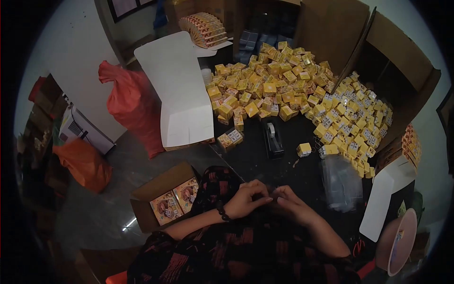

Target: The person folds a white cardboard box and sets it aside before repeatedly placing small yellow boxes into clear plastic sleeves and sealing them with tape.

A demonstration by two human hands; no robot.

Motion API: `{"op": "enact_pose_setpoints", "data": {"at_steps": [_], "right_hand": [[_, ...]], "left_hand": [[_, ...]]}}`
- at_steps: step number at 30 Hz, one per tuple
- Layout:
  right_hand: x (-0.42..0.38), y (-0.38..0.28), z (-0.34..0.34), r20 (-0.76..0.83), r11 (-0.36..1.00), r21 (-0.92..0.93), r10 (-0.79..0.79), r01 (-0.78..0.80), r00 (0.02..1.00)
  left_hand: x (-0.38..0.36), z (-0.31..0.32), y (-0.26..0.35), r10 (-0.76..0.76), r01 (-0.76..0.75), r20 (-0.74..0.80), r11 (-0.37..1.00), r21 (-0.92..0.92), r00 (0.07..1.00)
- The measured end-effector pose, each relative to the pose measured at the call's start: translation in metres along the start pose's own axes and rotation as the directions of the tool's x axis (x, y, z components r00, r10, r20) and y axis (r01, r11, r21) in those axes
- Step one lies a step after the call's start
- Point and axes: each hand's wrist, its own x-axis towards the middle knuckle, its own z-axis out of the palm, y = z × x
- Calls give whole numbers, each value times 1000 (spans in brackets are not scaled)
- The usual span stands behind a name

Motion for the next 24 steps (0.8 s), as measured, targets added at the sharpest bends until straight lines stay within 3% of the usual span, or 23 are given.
{"op": "enact_pose_setpoints", "data": {"at_steps": [1,2,4,5,7,11,13,14,16,17,19,20,21,22,23,24], "right_hand": [[2,0,-5,299,831,484,135,-272,945],[3,-3,-8,301,829,486,138,-277,943],[7,-9,-12,518,856,303,221,-419,826],[9,-5,-11,520,854,301,226,-424,824],[22,3,-12,572,902,106,289,-418,768],[37,5,-9,540,925,-85,355,-370,763],[44,-3,-3,398,903,-283,417,-323,817],[45,-10,3,399,903,-283,418,-324,816],[46,-30,16,311,744,-664,366,-75,877],[50,-39,18,310,742,-666,367,-76,877],[63,-58,21,370,699,-694,140,173,919],[80,-70,24,337,587,-742,-92,324,937],[104,-81,27,319,436,-785,-324,440,891],[130,-92,29,352,272,-826,-433,493,829],[158,-99,31,399,95,-849,-528,519,750],[190,-99,32,402,62,-866,-503,495,765]], "left_hand": [[-2,-3,-2,62,-60,15,992,-113,998],[-5,-6,1,57,-54,15,992,-114,998],[-12,-15,12,4,2,82,998,-66,997],[-15,-19,15,0,6,80,998,-70,997],[-18,-28,21,-25,14,298,999,40,954],[-27,-31,18,-31,19,299,999,43,954],[-35,-28,8,41,-50,122,996,72,992],[-37,-29,8,39,-48,121,996,71,992],[-39,-34,7,87,-100,92,984,145,992],[-41,-37,4,88,-101,89,985,143,992],[-47,-42,-6,-61,74,110,991,-116,992],[-50,-40,-17,-63,75,107,990,-120,992],[-54,-37,-32,-127,193,235,940,-282,964],[-58,-35,-40,-164,320,369,851,-416,915],[-58,-33,-40,-163,318,367,852,-416,916],[-56,-30,-40,-160,395,451,775,-494,878]]}}
